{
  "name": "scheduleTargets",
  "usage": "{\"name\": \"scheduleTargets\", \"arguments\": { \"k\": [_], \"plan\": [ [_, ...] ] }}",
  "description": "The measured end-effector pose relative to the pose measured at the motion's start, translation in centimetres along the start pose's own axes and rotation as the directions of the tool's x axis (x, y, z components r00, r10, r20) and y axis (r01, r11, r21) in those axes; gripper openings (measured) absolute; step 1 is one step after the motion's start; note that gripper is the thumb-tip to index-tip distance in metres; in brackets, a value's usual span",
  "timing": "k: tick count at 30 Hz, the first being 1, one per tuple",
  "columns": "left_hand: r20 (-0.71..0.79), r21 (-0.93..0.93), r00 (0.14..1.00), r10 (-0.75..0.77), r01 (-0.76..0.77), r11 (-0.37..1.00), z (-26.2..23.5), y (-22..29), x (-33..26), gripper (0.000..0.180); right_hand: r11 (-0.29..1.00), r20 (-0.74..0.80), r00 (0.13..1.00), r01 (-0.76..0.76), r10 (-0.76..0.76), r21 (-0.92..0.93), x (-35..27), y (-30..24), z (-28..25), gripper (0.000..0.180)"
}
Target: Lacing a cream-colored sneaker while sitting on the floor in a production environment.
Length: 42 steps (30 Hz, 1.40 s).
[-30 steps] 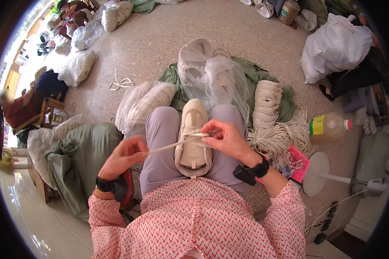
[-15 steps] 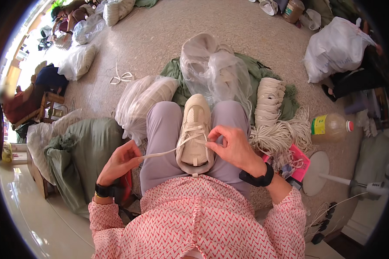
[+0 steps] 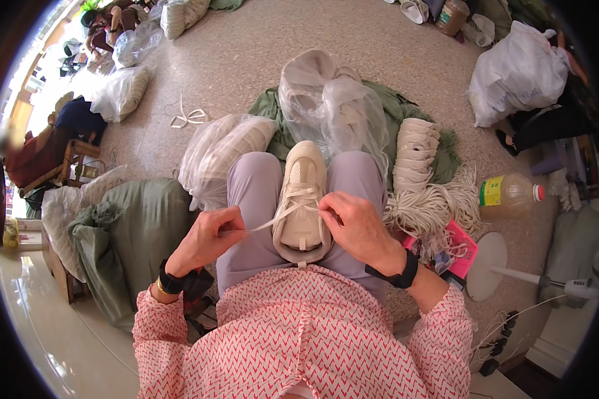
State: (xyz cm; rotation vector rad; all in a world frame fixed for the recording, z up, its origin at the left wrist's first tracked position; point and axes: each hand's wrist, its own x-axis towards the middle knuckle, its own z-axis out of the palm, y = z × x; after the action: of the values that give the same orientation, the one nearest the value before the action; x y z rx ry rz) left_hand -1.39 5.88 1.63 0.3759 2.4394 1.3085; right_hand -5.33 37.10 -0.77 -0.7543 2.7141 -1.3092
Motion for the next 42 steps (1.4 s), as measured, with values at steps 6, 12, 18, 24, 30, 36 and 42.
{"name": "scheduleTargets", "arguments": {
  "k": [6, 12, 18, 24, 30, 36, 42],
  "plan": [
    [-0.172, 0.049, 0.985, 0.002, 0.007, 0.999, -1.2, 0.6, 1.2, 0.016, 0.996, 0.067, 0.996, 0.067, -0.063, -0.057, 1.1, -1.3, -0.3, 0.009],
    [-0.31, 0.043, 0.945, 0.104, -0.095, 0.995, -2.0, 1.3, 3.3, 0.015, 0.953, 0.076, 0.97, 0.24, -0.23, -0.187, 2.4, -0.2, 2.2, 0.009],
    [-0.305, 0.035, 0.945, 0.116, -0.111, 0.993, -2.2, 1.2, 4.0, 0.015, 0.831, 0.168, 0.905, 0.424, -0.39, -0.358, 4.8, 1.9, 2.2, 0.007],
    [-0.223, 0.134, 0.966, 0.13, -0.101, 0.986, -2.5, 0.8, 2.5, 0.016, 0.78, 0.138, 0.847, 0.527, -0.513, -0.338, 3.3, 1.2, 1.1, 0.011],
    [-0.106, 0.174, 0.977, 0.185, -0.165, 0.971, -1.5, -0.8, -0.3, 0.016, 0.818, 0.197, 0.894, 0.448, -0.403, -0.36, 0.2, 1.2, -0.5, 0.01],
    [-0.168, 0.31, 0.966, 0.199, -0.14, 0.94, -0.2, -1.9, -0.5, 0.014, 0.857, 0.128, 0.923, 0.385, -0.363, -0.344, -1.1, 1.2, -0.7, 0.01],
    [-0.321, 0.397, 0.919, 0.23, -0.09, 0.913, -1.4, -0.9, 0.4, 0.014, 0.886, -0.008, 0.975, 0.199, -0.223, -0.419, -2.2, 1.9, -3.1, 0.014]
  ]
}}
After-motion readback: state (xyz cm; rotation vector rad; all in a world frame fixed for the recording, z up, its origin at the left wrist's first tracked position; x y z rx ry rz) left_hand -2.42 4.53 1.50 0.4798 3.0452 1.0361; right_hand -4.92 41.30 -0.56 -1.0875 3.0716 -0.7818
